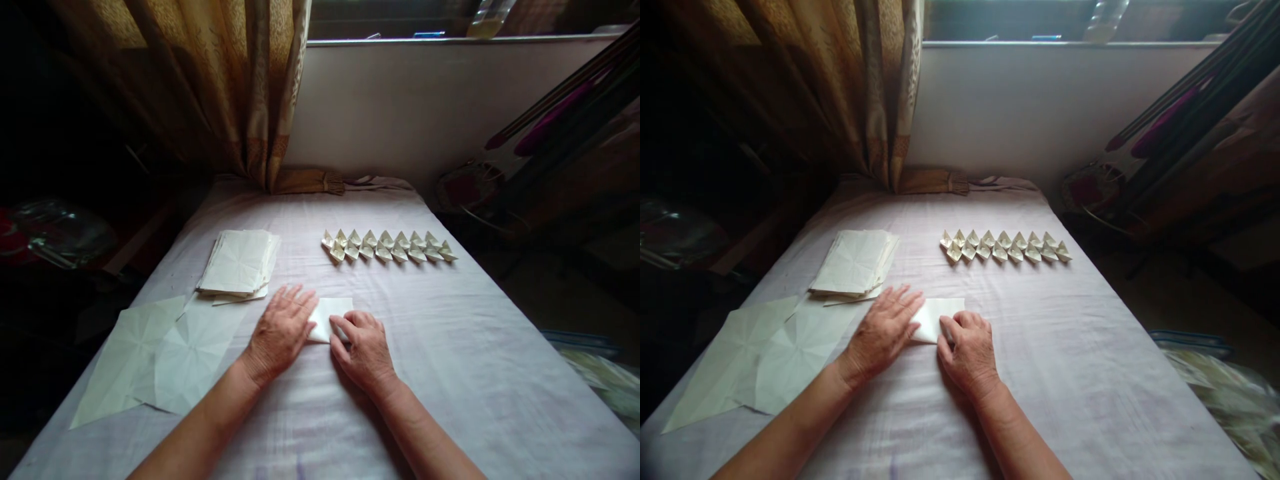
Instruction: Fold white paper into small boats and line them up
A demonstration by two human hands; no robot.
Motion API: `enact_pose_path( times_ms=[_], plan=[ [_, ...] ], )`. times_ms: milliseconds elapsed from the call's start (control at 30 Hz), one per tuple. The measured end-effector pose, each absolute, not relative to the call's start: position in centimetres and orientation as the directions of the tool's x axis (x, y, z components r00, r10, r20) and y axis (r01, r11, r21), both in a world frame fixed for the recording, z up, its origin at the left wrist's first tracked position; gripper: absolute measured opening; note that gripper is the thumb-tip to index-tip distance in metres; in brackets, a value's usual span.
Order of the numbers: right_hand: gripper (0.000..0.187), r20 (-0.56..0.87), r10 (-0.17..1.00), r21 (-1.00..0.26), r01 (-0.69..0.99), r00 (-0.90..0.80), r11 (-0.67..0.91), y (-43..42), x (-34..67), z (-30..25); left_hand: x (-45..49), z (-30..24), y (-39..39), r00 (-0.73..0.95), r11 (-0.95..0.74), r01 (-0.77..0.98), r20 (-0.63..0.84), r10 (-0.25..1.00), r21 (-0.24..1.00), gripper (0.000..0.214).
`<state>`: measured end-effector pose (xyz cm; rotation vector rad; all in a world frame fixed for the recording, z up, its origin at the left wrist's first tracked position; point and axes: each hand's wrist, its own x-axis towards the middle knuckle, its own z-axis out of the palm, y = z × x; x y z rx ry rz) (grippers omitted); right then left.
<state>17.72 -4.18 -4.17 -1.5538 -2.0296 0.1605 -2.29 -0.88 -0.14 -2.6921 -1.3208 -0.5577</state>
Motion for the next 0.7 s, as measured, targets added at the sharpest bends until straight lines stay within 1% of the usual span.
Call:
enact_pose_path(
  times_ms=[33,100,200,267,433,567,633,700],
  plan=[
    [0.019,0.365,0.917,-0.425,0.847,-0.161,0.318,-4.2,17.7,-4.1,-1.4,-0.7,-1.6,0.645,-0.699,0.709,0.316,0.696,0.092,0.040],
    [0.020,0.360,0.919,-0.424,0.848,-0.164,0.317,-4.2,17.7,-4.1,-0.6,-1.7,-2.6,0.709,-0.743,0.657,0.231,0.667,0.129,0.048],
    [0.021,0.346,0.922,-0.411,0.856,-0.172,0.314,-4.2,17.8,-4.2,-1.4,-2.8,-3.5,0.726,-0.743,0.647,0.163,0.669,0.168,0.057],
    [0.020,0.335,0.926,-0.407,0.859,-0.175,0.309,-4.2,17.8,-4.2,-2.3,-3.2,-3.7,0.727,-0.737,0.650,0.129,0.674,0.185,0.059],
    [0.020,0.335,0.924,-0.409,0.855,-0.184,0.319,-4.3,17.8,-4.0,-4.1,-2.9,-3.8,0.777,-0.770,0.617,0.034,0.629,0.163,0.060],
    [0.017,0.408,0.873,-0.336,0.845,-0.268,0.417,-4.4,17.8,-3.9,-4.7,-2.6,-3.7,0.793,-0.784,0.603,0.000,0.610,0.150,0.055],
    [0.018,0.445,0.827,-0.285,0.821,-0.344,0.495,-4.5,17.7,-3.9,-4.7,-2.7,-3.7,0.790,-0.781,0.605,0.005,0.613,0.154,0.055],
    [0.019,0.448,0.795,-0.254,0.794,-0.409,0.552,-4.6,17.7,-4.0,-4.6,-2.8,-3.7,0.785,-0.777,0.609,0.019,0.619,0.160,0.056]
  ],
)
